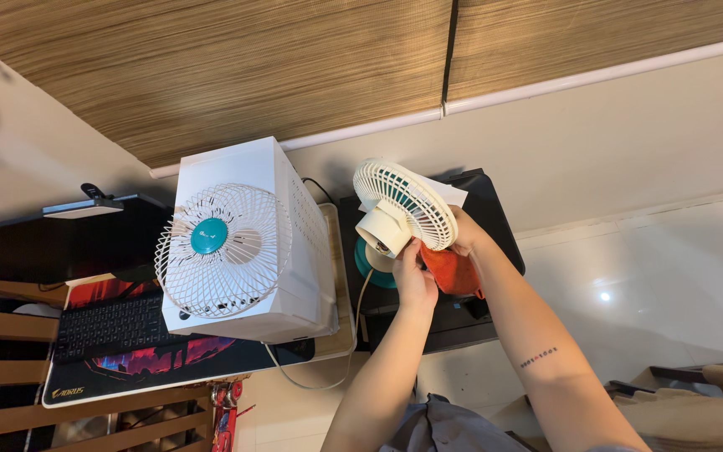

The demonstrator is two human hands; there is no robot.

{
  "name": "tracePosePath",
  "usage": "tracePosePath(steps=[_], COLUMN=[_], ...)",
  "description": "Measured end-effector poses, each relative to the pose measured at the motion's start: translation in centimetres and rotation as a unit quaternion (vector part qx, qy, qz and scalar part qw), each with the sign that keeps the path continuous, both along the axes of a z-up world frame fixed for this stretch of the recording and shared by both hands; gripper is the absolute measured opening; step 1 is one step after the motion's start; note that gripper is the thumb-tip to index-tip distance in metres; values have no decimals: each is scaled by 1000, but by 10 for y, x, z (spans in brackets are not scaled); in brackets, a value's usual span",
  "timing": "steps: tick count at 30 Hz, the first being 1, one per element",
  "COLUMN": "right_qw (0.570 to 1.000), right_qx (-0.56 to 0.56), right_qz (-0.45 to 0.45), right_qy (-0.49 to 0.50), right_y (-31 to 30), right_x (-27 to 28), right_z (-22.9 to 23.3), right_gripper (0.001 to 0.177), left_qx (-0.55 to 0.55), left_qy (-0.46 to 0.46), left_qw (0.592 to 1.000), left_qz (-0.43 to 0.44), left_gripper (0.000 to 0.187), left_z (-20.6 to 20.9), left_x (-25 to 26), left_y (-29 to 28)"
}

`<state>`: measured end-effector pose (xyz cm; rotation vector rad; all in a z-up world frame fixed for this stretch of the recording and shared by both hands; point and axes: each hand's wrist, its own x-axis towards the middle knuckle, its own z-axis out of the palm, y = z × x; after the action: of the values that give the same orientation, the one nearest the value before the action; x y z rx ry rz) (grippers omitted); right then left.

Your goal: The person cleans two small desk fans by wiping the housing and blades with a cloth, then reassembles the front grill of one fan.

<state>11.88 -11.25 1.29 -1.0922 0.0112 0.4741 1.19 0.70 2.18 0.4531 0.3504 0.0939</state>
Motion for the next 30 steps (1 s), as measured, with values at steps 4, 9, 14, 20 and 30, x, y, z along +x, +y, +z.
tracePosePath(steps=[4,9,14,20,30], right_qw=[999,999,999,1000,998], right_qx=[20,-1,-19,3,-28], right_qz=[-26,-35,-3,-5,-43], right_qy=[-11,-5,-30,-8,-22], right_y=[-9,-12,-12,-5,-6], right_x=[-5,2,6,4,-13], right_z=[-4,-8,-8,0,13], right_gripper=[29,23,23,25,20], left_qx=[28,2,31,95,45], left_qy=[-14,-10,-36,8,-17], left_qw=[999,1000,999,995,999], left_qz=[-6,-4,3,-24,3], left_gripper=[34,33,35,36,39], left_z=[-6,-15,-18,13,-32], left_x=[3,8,8,-9,5], left_y=[-3,-3,4,5,8])
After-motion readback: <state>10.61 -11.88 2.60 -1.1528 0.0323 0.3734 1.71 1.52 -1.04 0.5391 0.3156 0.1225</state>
